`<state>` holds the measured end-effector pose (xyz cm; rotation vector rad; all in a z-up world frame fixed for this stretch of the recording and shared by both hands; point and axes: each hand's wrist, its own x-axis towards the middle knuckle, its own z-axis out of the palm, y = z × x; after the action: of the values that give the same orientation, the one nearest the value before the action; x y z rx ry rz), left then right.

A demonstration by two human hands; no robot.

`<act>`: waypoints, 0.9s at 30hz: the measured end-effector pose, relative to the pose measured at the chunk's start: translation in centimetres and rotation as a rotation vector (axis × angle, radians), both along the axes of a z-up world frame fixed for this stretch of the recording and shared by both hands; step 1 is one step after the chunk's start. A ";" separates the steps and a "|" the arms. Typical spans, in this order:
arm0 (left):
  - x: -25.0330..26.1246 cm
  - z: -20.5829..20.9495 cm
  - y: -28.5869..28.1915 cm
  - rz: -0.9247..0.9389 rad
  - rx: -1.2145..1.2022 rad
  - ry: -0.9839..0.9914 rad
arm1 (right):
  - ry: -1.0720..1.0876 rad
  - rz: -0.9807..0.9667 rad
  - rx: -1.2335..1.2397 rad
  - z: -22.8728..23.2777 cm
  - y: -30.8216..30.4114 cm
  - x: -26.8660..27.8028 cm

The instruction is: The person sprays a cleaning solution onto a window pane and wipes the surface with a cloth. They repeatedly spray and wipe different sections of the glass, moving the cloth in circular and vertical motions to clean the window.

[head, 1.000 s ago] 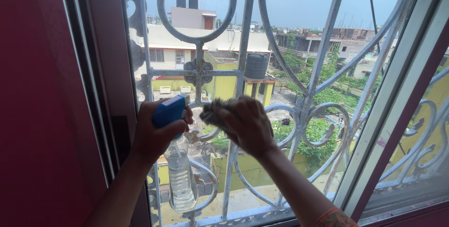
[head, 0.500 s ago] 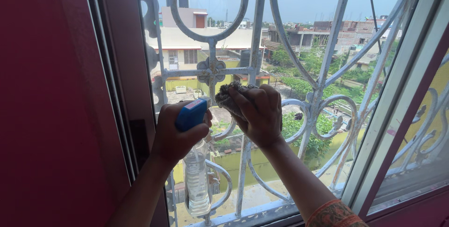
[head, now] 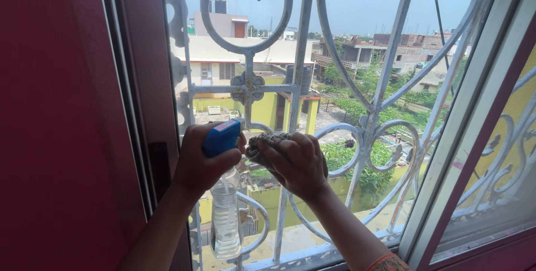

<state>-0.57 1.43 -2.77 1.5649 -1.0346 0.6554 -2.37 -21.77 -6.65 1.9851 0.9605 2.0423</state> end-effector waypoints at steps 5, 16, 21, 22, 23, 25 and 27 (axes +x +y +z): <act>-0.4 0.0 -0.2 -0.067 -0.023 0.039 | 0.049 -0.010 -0.145 -1.5 -1.2 -1.0; -0.2 -0.1 -0.8 -0.031 -0.029 0.056 | 0.027 0.093 0.056 8.0 -3.1 1.1; 0.3 -0.7 -0.8 -0.030 -0.023 0.057 | 0.025 0.074 0.096 6.2 -2.1 0.9; 0.4 -0.8 -0.9 -0.035 -0.028 0.051 | 0.018 0.092 0.088 5.6 -2.2 1.1; 0.4 -0.9 -0.9 -0.040 -0.033 0.045 | 0.012 0.111 0.080 5.0 -2.3 1.2; 0.5 -0.8 -1.1 -0.042 -0.038 0.025 | 0.023 0.084 0.068 3.4 -2.4 1.3; 0.4 -0.8 -1.2 -0.031 -0.039 0.006 | 0.021 0.078 0.050 1.5 -2.3 1.4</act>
<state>-0.16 0.23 -3.60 1.5130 -1.0337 0.6452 -1.02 -24.12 -5.14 2.0294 1.0157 2.1101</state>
